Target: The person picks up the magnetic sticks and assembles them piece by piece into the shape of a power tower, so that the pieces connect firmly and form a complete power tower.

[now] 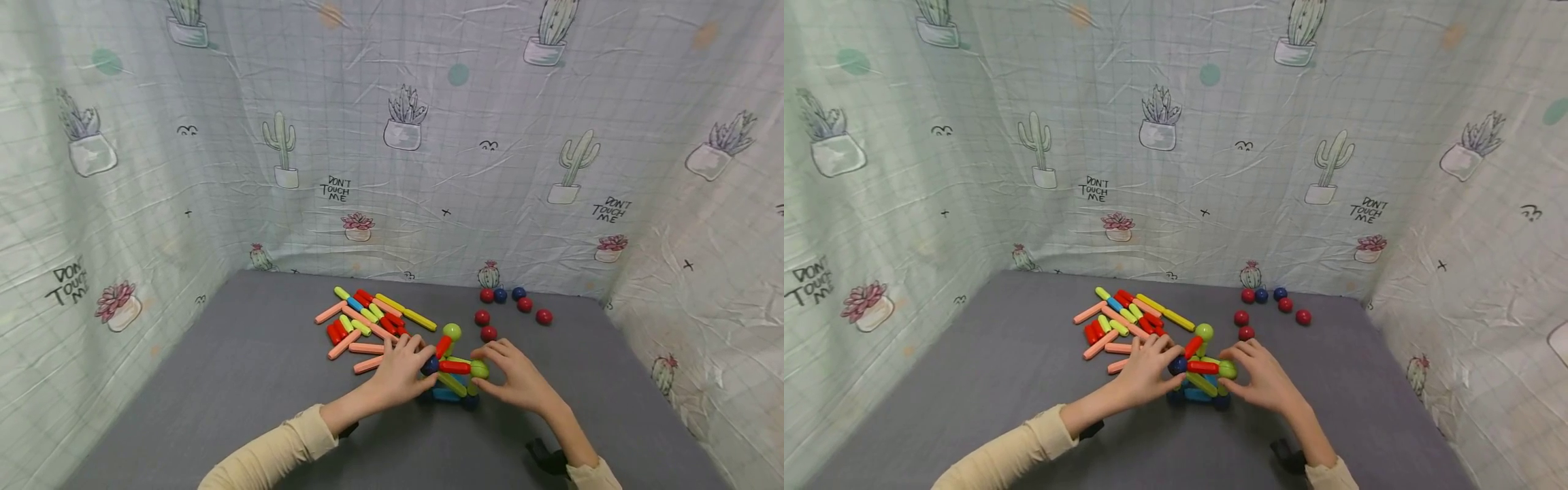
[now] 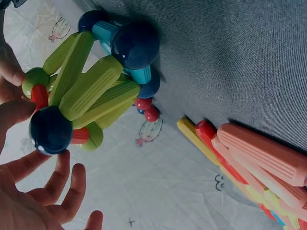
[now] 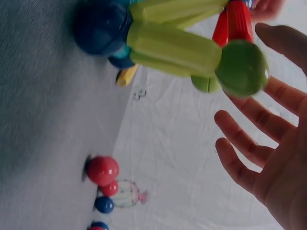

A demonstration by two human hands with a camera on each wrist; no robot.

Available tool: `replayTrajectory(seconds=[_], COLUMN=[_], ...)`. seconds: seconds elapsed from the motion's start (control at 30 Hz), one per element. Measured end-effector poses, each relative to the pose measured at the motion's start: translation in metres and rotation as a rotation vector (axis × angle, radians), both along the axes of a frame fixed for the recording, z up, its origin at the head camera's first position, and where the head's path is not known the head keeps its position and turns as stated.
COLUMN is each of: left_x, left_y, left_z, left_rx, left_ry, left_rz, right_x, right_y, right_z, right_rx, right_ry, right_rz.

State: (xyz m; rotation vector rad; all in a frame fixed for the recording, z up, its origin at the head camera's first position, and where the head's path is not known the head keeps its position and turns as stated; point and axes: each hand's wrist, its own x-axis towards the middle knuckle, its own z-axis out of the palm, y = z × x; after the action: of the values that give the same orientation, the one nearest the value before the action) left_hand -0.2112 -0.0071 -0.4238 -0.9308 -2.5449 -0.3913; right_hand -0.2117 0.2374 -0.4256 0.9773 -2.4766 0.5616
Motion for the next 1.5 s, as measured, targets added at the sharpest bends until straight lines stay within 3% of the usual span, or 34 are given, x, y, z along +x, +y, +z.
replayTrajectory(seconds=[0.27,0.4,0.6,0.77,0.93,1.07,1.27,1.4,1.5], left_x=[-0.002,-0.003,-0.009,-0.024,-0.046,-0.063,-0.088,-0.106,-0.113], left_y=[0.003,0.002,-0.007,-0.018,-0.025,-0.031,-0.066,-0.109,-0.139], left_z=[-0.002,-0.003,0.000,0.002,0.001,-0.003,-0.020,-0.038,-0.049], left_rx=[-0.025,-0.015,-0.010,0.008,0.014,0.020,-0.006,-0.039,-0.112], left_ry=[0.051,0.042,0.014,-0.048,-0.129,-0.117,-0.030,-0.052,-0.101], left_rz=[0.019,0.006,-0.036,-0.151,-0.247,-0.256,-0.135,0.010,0.098], right_x=[-0.009,-0.010,-0.012,-0.030,-0.043,-0.041,-0.032,-0.028,-0.027], right_y=[-0.022,-0.022,-0.011,0.003,0.004,0.002,0.002,0.003,0.005], right_z=[0.001,-0.001,0.003,0.005,0.001,-0.003,-0.003,-0.004,-0.005], right_rx=[0.051,0.059,-0.055,-0.166,-0.095,-0.070,-0.050,-0.041,-0.040], right_ry=[0.013,0.009,-0.053,-0.060,-0.062,-0.031,0.000,0.015,0.018], right_rz=[0.067,0.080,0.113,0.094,0.106,0.119,0.081,0.067,0.066])
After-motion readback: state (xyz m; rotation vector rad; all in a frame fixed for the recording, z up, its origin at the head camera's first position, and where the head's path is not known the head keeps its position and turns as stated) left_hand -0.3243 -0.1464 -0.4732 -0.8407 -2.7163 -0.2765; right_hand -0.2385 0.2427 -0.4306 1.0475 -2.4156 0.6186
